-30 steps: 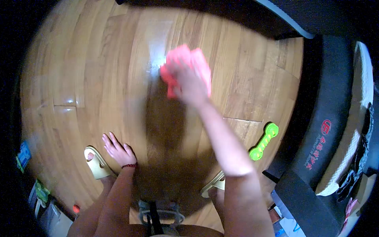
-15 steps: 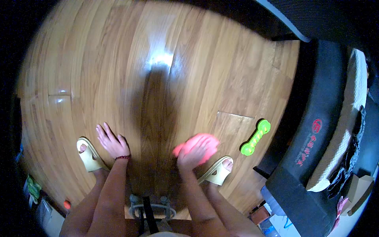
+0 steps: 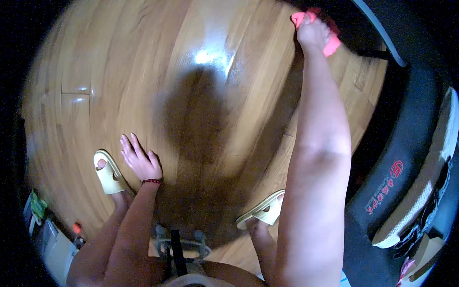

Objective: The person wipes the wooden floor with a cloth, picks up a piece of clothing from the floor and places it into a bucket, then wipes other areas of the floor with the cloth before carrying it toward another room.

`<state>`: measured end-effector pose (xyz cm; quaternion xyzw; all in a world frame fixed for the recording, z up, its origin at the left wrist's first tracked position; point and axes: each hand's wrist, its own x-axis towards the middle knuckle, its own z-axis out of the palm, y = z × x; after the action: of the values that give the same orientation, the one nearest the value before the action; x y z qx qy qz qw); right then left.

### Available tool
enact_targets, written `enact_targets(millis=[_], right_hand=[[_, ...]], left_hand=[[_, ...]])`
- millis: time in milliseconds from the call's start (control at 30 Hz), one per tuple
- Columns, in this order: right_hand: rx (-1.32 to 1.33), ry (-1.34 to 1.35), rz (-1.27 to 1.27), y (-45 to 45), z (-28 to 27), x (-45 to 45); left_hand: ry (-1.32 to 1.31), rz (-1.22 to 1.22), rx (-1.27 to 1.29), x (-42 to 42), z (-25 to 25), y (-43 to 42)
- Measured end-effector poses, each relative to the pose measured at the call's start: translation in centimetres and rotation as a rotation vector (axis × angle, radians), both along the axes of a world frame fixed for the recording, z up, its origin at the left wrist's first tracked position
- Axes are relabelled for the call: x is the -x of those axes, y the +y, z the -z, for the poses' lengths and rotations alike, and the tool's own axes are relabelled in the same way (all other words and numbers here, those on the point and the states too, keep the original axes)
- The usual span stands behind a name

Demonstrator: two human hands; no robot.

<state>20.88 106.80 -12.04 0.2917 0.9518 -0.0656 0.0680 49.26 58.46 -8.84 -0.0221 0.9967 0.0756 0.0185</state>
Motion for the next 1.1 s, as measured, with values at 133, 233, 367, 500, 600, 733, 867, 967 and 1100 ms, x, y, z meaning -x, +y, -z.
enact_targets(millis=[133,233,367,500,600,733,867,967,1100], right_hand=[[0.030,0.531,-0.355,-3.4,2.4,-5.5],[0.194,0.333,-0.335,-12.6,-0.7,-14.4],[0.161,-0.009,-0.363,-22.4,-2.5,-26.9],[0.343,-0.098,-0.358,-29.8,-2.7,-39.0],[0.373,-0.087,-0.485,-31.7,-2.6,-44.9],[0.461,-0.259,-0.633,-29.0,-3.3,-39.5],[-0.042,-0.297,-0.628,-25.1,-3.7,-25.3],[0.059,0.149,-0.655,-20.1,-1.6,-13.6],[0.012,0.332,-0.580,-13.7,1.5,2.1]], left_hand=[[0.023,0.005,0.009,0.0,0.2,0.0],[0.031,0.001,-0.001,-0.1,0.2,-0.1],[0.044,-0.005,-0.017,-0.1,0.3,0.0],[0.036,-0.008,-0.009,0.0,0.0,0.1],[0.035,-0.016,-0.023,0.0,0.0,0.0],[-0.008,-0.025,-0.026,-0.1,0.0,-0.2],[-0.025,-0.033,-0.054,0.0,-0.1,-0.4],[-0.044,-0.047,-0.061,0.0,-0.1,-0.4],[-0.061,-0.049,-0.072,0.0,-0.2,-0.3]])
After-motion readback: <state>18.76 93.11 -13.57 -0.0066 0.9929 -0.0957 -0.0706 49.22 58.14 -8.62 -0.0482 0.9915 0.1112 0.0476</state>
